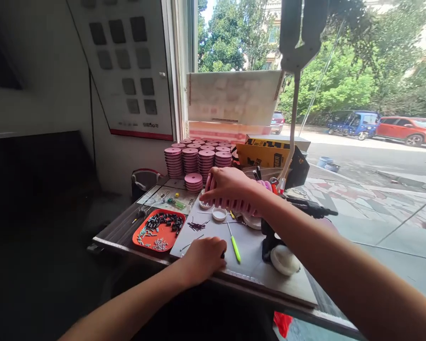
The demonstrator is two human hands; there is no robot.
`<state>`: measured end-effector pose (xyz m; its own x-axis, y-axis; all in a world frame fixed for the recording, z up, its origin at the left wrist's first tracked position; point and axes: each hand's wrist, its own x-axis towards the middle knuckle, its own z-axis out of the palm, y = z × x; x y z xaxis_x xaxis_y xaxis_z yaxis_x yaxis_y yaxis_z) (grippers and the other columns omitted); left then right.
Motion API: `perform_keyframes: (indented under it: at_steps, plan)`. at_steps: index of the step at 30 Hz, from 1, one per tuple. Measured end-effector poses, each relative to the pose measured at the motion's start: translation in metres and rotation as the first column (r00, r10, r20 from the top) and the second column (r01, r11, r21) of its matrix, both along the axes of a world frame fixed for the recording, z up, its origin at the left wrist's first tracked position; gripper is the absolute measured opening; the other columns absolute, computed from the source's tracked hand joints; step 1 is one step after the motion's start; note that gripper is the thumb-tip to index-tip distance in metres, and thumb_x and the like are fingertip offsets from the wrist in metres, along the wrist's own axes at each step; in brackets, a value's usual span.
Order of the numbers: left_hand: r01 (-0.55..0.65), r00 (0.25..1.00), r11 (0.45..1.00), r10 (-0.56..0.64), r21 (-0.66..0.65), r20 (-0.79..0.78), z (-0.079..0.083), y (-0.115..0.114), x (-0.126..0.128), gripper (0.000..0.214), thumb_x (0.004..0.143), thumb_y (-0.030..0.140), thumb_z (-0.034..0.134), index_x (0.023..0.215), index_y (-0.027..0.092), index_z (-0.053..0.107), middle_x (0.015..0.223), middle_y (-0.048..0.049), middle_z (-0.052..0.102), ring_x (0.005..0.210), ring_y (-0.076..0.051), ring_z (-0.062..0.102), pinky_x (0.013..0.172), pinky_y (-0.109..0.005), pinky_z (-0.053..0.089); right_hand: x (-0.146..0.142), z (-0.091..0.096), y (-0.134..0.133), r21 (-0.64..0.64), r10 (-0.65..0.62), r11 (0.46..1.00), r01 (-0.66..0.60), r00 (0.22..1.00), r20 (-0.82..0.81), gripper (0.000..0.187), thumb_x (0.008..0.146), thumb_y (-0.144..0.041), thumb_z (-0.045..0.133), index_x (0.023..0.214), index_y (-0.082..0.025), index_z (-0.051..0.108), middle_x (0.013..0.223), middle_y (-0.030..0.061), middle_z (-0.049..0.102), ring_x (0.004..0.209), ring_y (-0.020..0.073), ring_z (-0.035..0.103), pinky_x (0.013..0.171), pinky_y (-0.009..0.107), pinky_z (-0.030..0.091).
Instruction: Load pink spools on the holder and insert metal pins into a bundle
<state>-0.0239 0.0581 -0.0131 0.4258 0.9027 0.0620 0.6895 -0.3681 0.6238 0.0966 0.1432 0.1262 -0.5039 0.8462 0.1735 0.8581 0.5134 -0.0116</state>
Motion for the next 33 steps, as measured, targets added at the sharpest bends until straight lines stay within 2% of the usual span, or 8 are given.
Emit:
perform_keyframes:
  at_steps: [4,8,12,18,21,27,31,33]
  plan:
    - [-0.004,0.985,0.998,0.014,-0.056,0.174,0.017,0.024,-0.038,0.008,0.062,0.022,0.068,0.067,0.021,0.061,0.058,0.0009,0.059,0.061,-0.021,0.060,0.059,-0.030,0.045,-0.001,-0.005,0.001,0.017,0.019,1.000,-0.019,1.000,0.016,0.054,0.063,-0.068,0.058,0.091,-0.022,0.053,0.081,0.0077,0.064,0.073,0.0253,0.061,0.053,0.029,0.037]
    - [-0.178,0.876,0.983,0.179,-0.045,0.447,0.041,0.066,-0.070,0.019,0.083,0.034,0.046,0.084,0.018,0.057,0.065,0.0003,0.058,0.057,-0.014,0.056,0.053,-0.025,0.043,-0.001,-0.011,0.003,0.038,0.023,0.999,-0.024,1.000,0.019,0.055,0.063,-0.067,0.058,0.095,-0.022,0.053,0.082,0.0079,0.065,0.075,0.0262,0.061,0.054,0.029,0.037]
    - [-0.128,0.778,0.990,0.136,-0.057,0.614,0.053,0.098,-0.054,0.031,0.079,0.045,0.054,0.083,0.014,0.056,0.064,-0.0005,0.060,0.054,-0.011,0.057,0.053,-0.024,0.046,-0.001,-0.014,0.004,0.046,0.016,0.999,-0.016,1.000,0.007,0.057,0.062,-0.067,0.059,0.096,-0.022,0.053,0.084,0.0088,0.064,0.075,0.0267,0.061,0.054,0.030,0.037]
    - [-0.053,0.686,0.996,-0.016,0.073,0.727,0.066,0.098,-0.041,0.046,0.059,0.055,0.071,0.074,0.013,0.059,0.062,-0.0015,0.062,0.055,-0.014,0.059,0.055,-0.026,0.047,-0.004,-0.008,-0.003,0.031,0.005,1.000,-0.006,1.000,0.025,0.047,0.066,-0.063,0.058,0.088,-0.022,0.050,0.077,0.0034,0.062,0.072,0.0230,0.060,0.054,0.027,0.036]
    - [-0.126,0.655,0.970,-0.074,0.206,0.752,0.080,0.096,-0.049,0.040,0.075,0.054,0.056,0.084,0.016,0.062,0.074,-0.0033,0.066,0.078,-0.017,0.062,0.072,-0.028,0.046,-0.004,-0.007,-0.003,0.024,0.003,1.000,-0.004,0.999,0.038,0.047,0.066,-0.063,0.058,0.088,-0.022,0.049,0.079,0.0033,0.062,0.074,0.0232,0.060,0.054,0.027,0.035]
    - [-0.218,0.747,0.915,-0.066,0.338,0.661,0.085,0.090,-0.045,0.026,0.082,0.041,0.052,0.092,0.018,0.061,0.057,0.0025,0.059,0.061,-0.016,0.058,0.064,-0.027,0.042,-0.004,-0.009,-0.001,0.042,-0.003,0.999,0.001,0.999,0.045,0.052,0.065,-0.064,0.058,0.093,-0.021,0.050,0.083,0.0060,0.063,0.078,0.0246,0.061,0.055,0.027,0.035]
    - [-0.298,0.775,0.882,0.000,0.365,0.632,0.079,0.089,-0.040,0.032,0.090,0.038,0.034,0.109,0.019,0.052,0.058,0.0033,0.057,0.068,-0.016,0.058,0.071,-0.027,0.041,-0.005,-0.009,-0.002,0.046,-0.004,0.999,0.002,0.999,0.048,0.054,0.064,-0.065,0.058,0.094,-0.020,0.050,0.085,0.0074,0.063,0.077,0.0254,0.061,0.055,0.028,0.035]
    - [-0.297,0.811,0.893,0.049,0.339,0.582,0.075,0.093,-0.038,0.029,0.087,0.040,0.040,0.098,0.018,0.057,0.059,0.0026,0.057,0.063,-0.016,0.056,0.067,-0.027,0.040,-0.005,-0.009,-0.003,0.045,-0.006,0.999,0.004,0.999,0.042,0.054,0.065,-0.064,0.059,0.096,-0.020,0.050,0.086,0.0074,0.063,0.078,0.0253,0.061,0.055,0.028,0.035]
